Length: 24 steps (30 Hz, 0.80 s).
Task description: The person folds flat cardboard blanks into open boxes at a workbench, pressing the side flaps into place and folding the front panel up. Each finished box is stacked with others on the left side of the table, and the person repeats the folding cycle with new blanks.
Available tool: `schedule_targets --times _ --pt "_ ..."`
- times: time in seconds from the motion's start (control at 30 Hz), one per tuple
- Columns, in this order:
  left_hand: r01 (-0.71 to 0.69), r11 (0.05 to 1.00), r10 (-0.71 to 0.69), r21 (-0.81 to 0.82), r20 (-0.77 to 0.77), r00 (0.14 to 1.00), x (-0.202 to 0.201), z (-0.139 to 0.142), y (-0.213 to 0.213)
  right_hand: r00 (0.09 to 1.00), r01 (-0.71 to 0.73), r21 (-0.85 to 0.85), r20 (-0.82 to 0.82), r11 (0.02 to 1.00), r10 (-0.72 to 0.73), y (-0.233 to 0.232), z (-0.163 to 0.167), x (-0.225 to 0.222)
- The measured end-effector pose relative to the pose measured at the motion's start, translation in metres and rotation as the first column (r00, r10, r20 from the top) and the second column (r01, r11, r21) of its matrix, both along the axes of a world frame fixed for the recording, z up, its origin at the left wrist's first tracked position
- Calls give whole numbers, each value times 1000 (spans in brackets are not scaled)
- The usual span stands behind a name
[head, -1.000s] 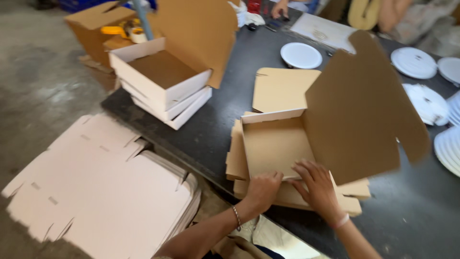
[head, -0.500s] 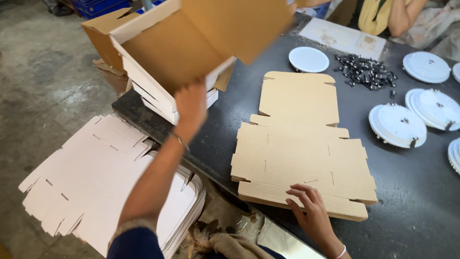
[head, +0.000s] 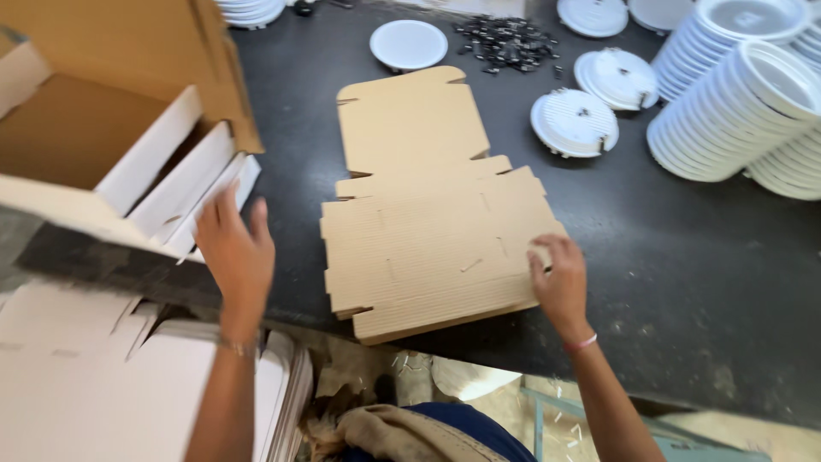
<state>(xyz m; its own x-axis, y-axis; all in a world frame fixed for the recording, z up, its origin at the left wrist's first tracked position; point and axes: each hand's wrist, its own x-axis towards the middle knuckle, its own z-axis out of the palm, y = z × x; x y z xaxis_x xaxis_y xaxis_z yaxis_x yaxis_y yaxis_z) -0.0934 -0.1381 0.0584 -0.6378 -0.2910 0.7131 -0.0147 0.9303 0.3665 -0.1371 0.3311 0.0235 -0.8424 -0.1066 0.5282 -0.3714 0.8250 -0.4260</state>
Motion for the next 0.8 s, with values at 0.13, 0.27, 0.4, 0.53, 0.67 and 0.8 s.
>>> schedule_targets --times 0.13,0.27,0.4,0.53,0.67,0.8 --pt "48 865 -121 499 115 986 27 -73 53 967 228 -47 128 972 -221 56 -26 -41" --pt "-67 593 -243 803 258 935 42 -122 90 838 259 -444 546 858 29 75 -57 -74" --pt "-27 631 -193 775 190 963 43 -138 105 793 309 -581 594 753 133 69 -77 -69" --pt "-2 618 -210 786 167 963 27 -135 87 822 302 -604 556 737 119 58 -77 -40" --pt "-30 617 -263 786 242 934 14 -132 76 826 362 -246 531 899 -188 43 -47 -20" --pt "-63 604 -255 795 268 929 16 -130 82 999 9 112 45 994 -15 0 -18 -6"
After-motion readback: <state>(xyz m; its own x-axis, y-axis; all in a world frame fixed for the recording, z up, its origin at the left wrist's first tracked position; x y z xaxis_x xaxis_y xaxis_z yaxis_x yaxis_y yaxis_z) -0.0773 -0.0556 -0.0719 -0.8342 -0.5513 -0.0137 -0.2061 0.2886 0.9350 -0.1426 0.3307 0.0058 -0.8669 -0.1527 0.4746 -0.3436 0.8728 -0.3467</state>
